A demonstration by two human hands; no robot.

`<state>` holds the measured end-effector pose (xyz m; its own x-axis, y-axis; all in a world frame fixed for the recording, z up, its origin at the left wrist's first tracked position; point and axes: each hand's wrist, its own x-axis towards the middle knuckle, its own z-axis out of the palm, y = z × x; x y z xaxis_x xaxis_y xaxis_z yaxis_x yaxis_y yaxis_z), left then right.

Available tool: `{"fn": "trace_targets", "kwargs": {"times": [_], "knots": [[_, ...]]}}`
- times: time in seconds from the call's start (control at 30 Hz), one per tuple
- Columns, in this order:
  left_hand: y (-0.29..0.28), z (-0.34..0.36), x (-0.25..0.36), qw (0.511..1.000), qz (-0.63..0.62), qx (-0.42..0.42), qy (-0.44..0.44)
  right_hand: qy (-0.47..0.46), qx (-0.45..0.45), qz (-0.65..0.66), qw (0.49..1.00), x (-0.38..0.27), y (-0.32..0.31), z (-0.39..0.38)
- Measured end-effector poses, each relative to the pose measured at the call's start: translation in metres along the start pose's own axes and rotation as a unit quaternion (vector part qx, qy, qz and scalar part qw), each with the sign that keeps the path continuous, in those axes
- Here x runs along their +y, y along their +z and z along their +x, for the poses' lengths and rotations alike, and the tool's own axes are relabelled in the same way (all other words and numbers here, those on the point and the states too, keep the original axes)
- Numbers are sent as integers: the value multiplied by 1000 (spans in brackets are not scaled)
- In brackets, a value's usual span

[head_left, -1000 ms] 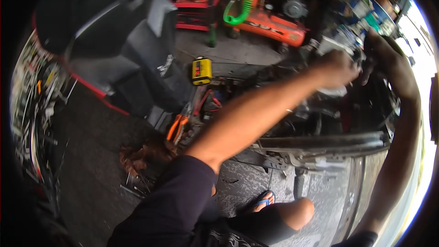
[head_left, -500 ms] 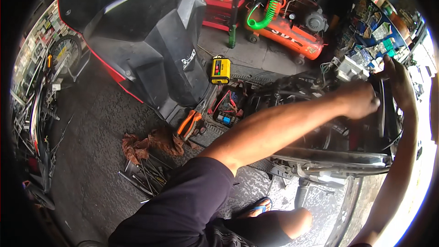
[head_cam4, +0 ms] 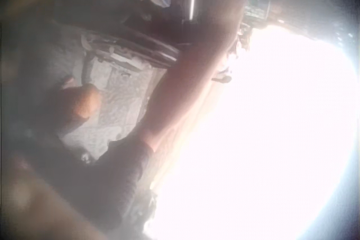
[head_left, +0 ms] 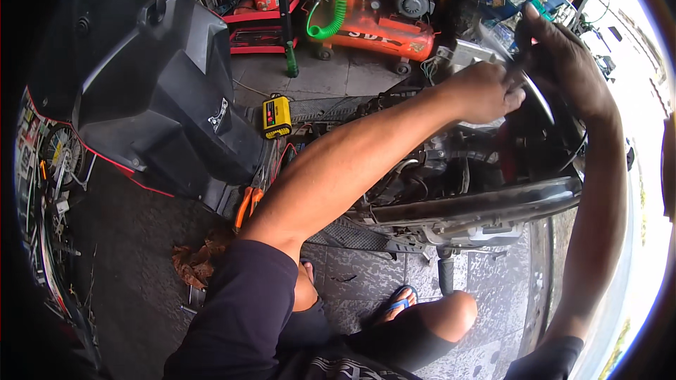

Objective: The person removes a component from the engine area of a motorcycle by hand, wipes it with a cloth, and then works on connecting wires and bolts to reinstall the component.

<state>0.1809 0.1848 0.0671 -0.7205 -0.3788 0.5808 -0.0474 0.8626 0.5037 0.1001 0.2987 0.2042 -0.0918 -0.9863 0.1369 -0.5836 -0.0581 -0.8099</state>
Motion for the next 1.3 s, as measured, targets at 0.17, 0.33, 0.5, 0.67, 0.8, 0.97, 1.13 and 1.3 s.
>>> {"fn": "trace_targets", "kwargs": {"times": [0.17,0.33,0.5,0.67,0.8,0.97,1.13,1.3], "knots": [[-5,-8,-1,998,-14,66,4,-48,44,-374,925,32,-26,34],[12,-7,-3,988,-82,116,-64,-10,30,-27,999,8,2,4],[5,-1,2,999,-49,23,4,-202,-37,-222,953,31,-24,30],[-10,-16,-7,995,-69,-26,-71,-335,28,-478,812,37,-43,30],[-10,-32,-18,995,-69,-51,-59,-434,29,-647,626,43,-49,27],[0,-39,-18,995,-73,-61,-36,-517,-73,-607,599,24,-19,28],[-9,-48,-24,995,-69,-37,-54,-246,-47,-509,824,31,16,39],[6,-51,-24,986,-115,-9,-118,-378,56,-306,872,61,19,52]]}}
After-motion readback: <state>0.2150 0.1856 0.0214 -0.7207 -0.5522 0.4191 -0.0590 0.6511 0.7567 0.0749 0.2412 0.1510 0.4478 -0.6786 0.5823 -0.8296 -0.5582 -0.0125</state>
